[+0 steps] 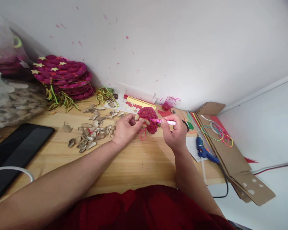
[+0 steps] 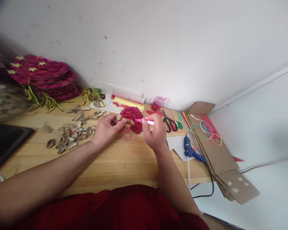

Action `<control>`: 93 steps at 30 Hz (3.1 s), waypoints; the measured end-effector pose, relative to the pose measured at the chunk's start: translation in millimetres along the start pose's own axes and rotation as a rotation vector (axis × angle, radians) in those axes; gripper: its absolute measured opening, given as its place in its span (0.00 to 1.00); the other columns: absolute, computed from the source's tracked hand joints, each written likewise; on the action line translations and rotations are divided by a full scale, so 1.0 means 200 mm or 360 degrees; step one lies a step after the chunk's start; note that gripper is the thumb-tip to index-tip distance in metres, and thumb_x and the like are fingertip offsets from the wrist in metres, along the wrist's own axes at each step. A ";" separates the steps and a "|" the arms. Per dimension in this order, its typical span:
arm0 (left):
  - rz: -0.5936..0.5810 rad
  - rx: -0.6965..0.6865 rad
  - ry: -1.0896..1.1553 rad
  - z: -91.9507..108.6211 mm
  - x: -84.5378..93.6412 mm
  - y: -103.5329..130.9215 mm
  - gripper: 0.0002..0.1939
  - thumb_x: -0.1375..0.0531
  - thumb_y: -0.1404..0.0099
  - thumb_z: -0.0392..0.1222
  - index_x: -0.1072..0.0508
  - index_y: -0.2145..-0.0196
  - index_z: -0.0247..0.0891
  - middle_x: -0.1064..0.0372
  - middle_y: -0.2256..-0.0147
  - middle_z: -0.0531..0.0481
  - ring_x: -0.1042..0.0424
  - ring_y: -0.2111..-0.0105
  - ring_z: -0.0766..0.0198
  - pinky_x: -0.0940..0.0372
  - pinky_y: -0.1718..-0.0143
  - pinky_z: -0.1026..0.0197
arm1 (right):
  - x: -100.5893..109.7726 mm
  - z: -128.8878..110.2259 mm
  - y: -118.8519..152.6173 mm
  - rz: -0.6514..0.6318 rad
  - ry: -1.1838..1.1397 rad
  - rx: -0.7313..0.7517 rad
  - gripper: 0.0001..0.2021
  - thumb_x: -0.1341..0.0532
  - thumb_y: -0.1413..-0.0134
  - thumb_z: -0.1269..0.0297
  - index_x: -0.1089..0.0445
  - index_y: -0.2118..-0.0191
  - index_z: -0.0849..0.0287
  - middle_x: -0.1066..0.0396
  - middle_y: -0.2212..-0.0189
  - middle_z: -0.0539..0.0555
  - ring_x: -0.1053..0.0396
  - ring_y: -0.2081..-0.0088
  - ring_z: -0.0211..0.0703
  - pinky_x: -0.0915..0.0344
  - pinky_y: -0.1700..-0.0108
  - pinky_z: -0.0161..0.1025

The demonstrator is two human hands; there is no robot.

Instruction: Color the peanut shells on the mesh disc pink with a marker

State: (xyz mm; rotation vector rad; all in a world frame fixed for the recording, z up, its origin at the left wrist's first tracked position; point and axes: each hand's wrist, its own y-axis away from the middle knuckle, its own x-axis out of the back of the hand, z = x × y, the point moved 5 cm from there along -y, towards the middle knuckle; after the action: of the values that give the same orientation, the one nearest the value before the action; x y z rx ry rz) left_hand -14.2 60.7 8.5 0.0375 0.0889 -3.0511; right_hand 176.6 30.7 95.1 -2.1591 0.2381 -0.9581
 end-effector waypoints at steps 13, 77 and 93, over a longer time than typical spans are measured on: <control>-0.0031 0.0282 0.0465 -0.03 -0.02 0.00 0.17 0.26 0.45 0.49 0.27 0.70 0.36 0.28 0.77 0.53 0.22 0.78 0.62 0.27 0.76 0.65 | -0.01 0.02 0.00 -0.0070 -0.0010 -0.0043 0.05 0.38 0.34 0.63 0.31 0.63 0.55 0.26 0.70 0.51 0.29 0.68 0.42 0.34 0.64 0.41; -0.0056 -0.0217 -0.0176 0.04 -0.02 0.02 0.11 0.33 0.40 0.50 0.26 0.72 0.40 0.37 0.80 0.57 0.40 0.79 0.67 0.45 0.76 0.65 | -0.02 -0.02 0.02 0.0071 0.0042 -0.0032 0.05 0.39 0.33 0.62 0.31 0.62 0.54 0.25 0.69 0.52 0.27 0.67 0.44 0.30 0.62 0.44; -0.0178 0.0338 0.0664 -0.07 -0.06 0.00 0.23 0.23 0.52 0.54 0.25 0.68 0.37 0.23 0.70 0.52 0.22 0.71 0.63 0.23 0.63 0.59 | -0.02 -0.01 0.02 0.0149 -0.0130 -0.0060 0.04 0.37 0.34 0.64 0.30 0.62 0.55 0.24 0.68 0.51 0.28 0.69 0.41 0.32 0.64 0.40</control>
State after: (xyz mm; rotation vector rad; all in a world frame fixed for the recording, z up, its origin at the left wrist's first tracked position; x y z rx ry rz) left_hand -1.8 63.0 -5.0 0.7034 -0.2124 -3.0942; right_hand 173.6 27.9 91.2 -2.1960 0.3166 -0.8170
